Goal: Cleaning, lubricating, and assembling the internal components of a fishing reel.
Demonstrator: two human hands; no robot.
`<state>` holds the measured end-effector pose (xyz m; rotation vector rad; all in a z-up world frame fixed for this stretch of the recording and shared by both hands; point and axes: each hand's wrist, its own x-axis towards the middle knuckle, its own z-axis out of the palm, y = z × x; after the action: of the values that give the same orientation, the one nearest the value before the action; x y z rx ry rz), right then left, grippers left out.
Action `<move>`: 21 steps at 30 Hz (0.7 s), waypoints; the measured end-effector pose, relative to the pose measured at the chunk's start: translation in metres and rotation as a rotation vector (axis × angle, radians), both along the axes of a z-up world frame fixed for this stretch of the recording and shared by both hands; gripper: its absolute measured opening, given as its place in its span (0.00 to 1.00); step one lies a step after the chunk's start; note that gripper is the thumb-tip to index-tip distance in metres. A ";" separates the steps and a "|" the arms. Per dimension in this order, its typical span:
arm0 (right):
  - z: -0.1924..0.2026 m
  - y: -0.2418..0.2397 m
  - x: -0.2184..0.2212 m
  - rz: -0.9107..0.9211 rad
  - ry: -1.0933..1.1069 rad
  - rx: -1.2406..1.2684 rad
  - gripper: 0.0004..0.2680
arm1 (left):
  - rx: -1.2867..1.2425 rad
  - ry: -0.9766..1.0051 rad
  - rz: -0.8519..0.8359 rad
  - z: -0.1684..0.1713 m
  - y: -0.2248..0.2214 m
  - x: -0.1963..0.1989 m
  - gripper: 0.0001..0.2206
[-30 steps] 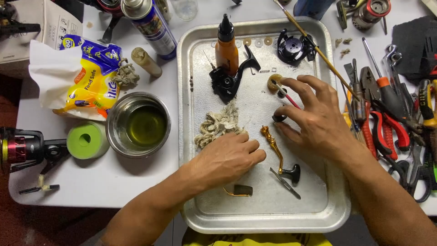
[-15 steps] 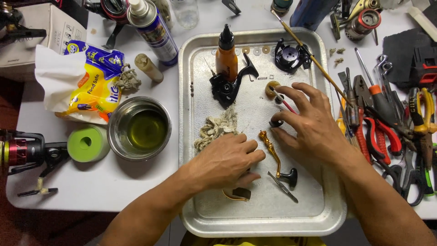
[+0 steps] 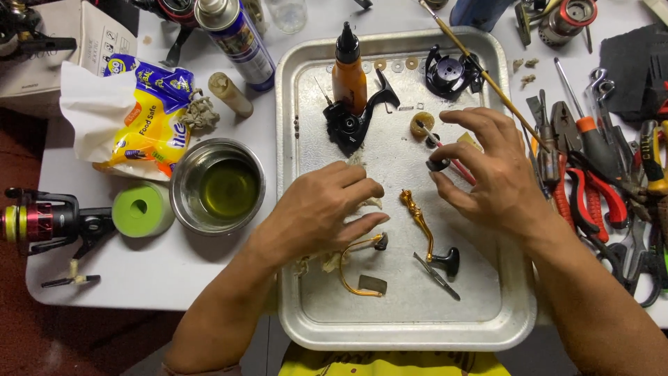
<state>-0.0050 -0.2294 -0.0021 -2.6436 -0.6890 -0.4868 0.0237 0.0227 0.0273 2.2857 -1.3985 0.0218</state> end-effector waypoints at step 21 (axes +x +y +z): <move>0.027 -0.029 -0.006 -0.362 -0.140 0.583 0.05 | -0.024 0.233 0.415 0.022 -0.082 0.023 0.28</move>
<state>-0.0112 -0.2588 0.0246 -2.1822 -0.0670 -0.8339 0.0466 -0.0595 0.0490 2.4274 -0.7905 -0.0941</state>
